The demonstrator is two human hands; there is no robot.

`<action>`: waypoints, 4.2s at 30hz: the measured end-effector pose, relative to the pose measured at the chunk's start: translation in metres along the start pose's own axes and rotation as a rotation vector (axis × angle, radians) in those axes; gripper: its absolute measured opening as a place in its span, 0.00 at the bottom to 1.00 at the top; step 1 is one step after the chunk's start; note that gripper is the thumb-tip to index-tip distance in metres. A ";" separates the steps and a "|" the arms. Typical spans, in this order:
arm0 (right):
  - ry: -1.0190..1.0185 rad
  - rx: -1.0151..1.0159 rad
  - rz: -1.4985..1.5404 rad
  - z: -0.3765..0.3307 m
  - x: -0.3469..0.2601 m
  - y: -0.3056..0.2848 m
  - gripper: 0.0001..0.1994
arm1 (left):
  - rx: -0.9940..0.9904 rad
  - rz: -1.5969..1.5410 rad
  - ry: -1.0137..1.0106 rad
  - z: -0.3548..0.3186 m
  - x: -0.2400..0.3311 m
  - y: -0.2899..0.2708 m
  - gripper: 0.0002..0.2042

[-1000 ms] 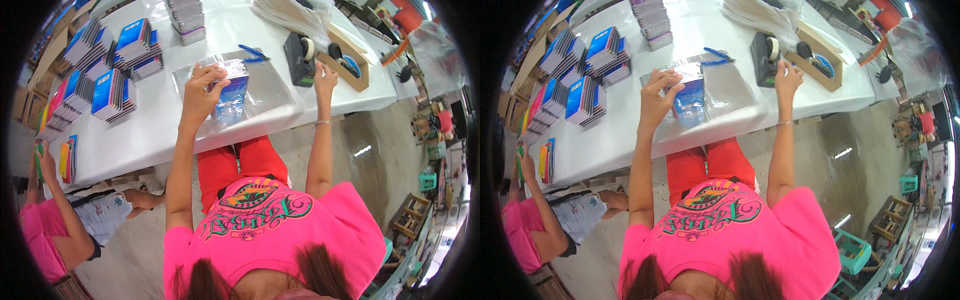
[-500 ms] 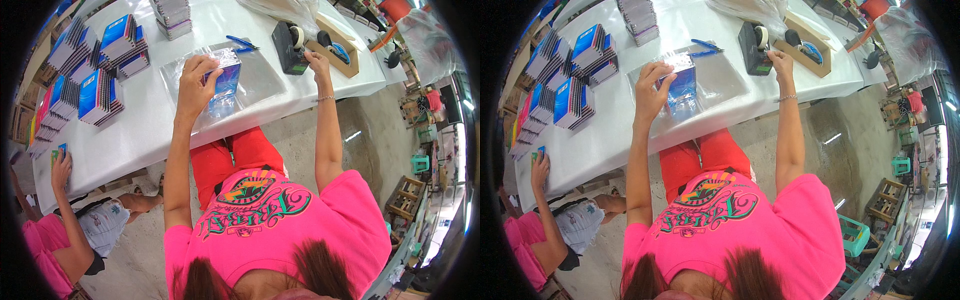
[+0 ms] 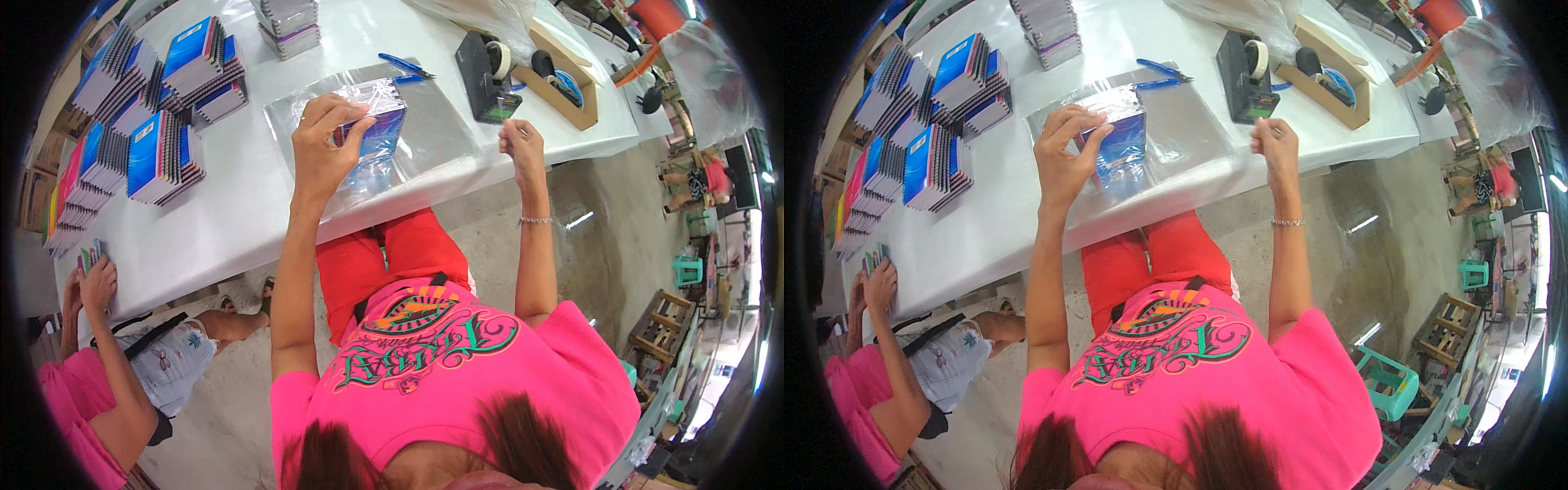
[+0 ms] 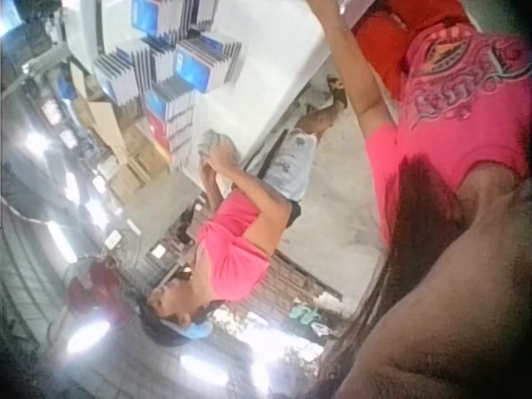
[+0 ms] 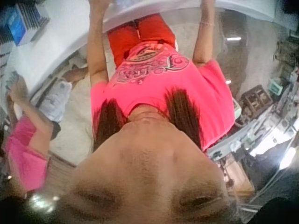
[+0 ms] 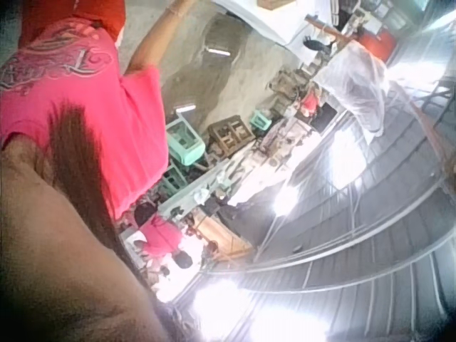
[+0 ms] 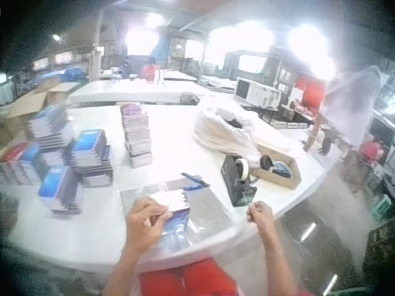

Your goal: The person places stacks of spiral-bound notebooks into clear plastic bags on a white table. They fold the bag edges and seal them with tape from a dispenser. A coworker in a pink shirt is visible across the table handling similar notebooks.

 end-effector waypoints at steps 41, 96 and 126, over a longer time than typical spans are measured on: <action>-0.524 -0.029 -0.342 -0.115 -0.033 0.139 0.25 | -0.258 0.333 0.147 -0.006 0.010 -0.006 0.27; -1.366 -0.293 -0.049 -0.003 -0.157 0.394 0.27 | 0.455 0.227 -0.177 -0.102 -0.024 -0.039 0.20; 0.565 -0.767 0.446 -0.056 -0.128 0.465 0.25 | 0.487 0.198 -0.249 -0.101 -0.021 -0.045 0.18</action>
Point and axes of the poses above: each hand's wrist, its own z-axis towards the middle knuckle, its own y-axis out of the palm, x = y × z, the point moved 1 cm from there along z, towards the middle knuckle, and after that the axes turned 12 degrees about x, right-handed, at the moved point
